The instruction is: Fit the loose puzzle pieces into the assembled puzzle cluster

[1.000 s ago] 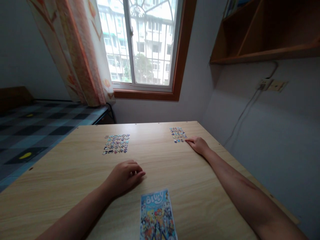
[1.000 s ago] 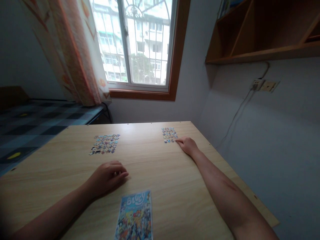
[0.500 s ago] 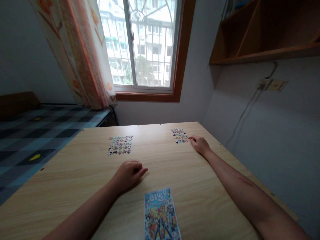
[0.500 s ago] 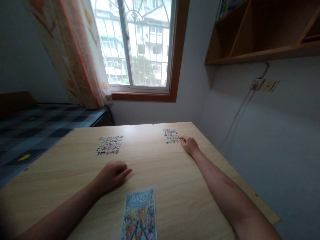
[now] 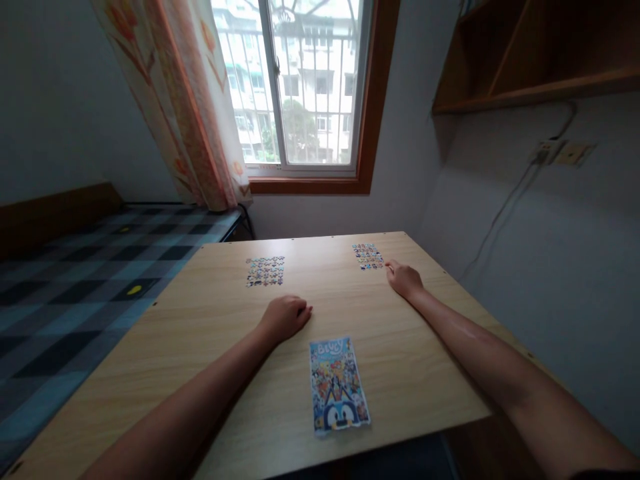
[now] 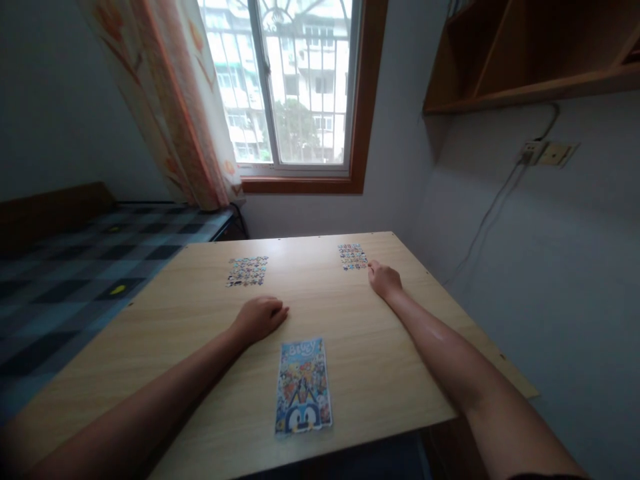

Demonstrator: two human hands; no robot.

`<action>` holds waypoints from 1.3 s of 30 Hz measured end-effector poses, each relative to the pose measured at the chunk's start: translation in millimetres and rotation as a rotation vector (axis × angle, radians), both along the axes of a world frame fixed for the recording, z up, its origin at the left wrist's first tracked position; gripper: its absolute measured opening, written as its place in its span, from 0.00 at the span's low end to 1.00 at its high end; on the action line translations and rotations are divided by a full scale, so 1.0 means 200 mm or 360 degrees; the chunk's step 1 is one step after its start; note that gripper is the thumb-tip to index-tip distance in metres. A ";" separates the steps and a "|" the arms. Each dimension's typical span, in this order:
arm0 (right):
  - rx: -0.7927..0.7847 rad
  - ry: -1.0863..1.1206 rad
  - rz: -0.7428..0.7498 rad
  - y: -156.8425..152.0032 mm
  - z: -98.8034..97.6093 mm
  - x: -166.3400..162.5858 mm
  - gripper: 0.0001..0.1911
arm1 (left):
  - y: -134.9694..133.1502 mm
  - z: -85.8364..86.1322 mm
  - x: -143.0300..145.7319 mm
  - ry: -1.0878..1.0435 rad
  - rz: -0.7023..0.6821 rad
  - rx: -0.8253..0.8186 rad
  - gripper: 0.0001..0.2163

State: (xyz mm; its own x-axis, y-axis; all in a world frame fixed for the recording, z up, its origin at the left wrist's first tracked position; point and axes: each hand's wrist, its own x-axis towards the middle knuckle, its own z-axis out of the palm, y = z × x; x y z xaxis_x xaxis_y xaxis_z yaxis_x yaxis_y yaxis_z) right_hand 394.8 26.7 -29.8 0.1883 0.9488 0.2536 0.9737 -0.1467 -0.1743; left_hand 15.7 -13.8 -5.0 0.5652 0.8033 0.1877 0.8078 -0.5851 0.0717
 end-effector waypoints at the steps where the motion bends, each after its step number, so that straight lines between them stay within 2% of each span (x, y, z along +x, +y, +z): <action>1: -0.0013 -0.0011 0.0015 -0.03 0.00 -0.02 0.19 | 0.00 0.00 0.00 0.0016 0.0015 0.0000 0.19; 8: -0.0066 -0.0063 0.0124 -0.18 0.02 -0.14 0.17 | -0.01 0.00 0.01 0.0077 0.0106 -0.0006 0.20; 16: -0.0116 -0.0102 0.0226 -0.28 0.05 -0.22 0.15 | -0.03 0.04 0.06 0.0141 0.0227 -0.0102 0.21; 24: -0.0126 -0.0106 0.0431 -0.36 0.05 -0.34 0.14 | -0.03 0.05 0.11 0.0253 0.0363 -0.0148 0.25; 29: -0.0132 -0.0104 0.0532 -0.34 0.05 -0.39 0.14 | -0.01 0.06 0.13 0.0300 0.0375 -0.0141 0.26; 39: -0.0207 -0.0100 0.0419 -0.12 0.09 -0.57 0.17 | -0.02 0.04 0.16 0.0193 0.0466 -0.0160 0.25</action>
State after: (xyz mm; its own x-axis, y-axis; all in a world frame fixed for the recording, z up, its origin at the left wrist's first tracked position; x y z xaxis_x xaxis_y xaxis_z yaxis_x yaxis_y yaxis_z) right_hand 281.4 2.0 -12.0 -0.0809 0.9882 0.1299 0.9895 0.0953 -0.1085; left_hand 47.0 -17.0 2.3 0.3206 0.9462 0.0446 0.9469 -0.3214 0.0105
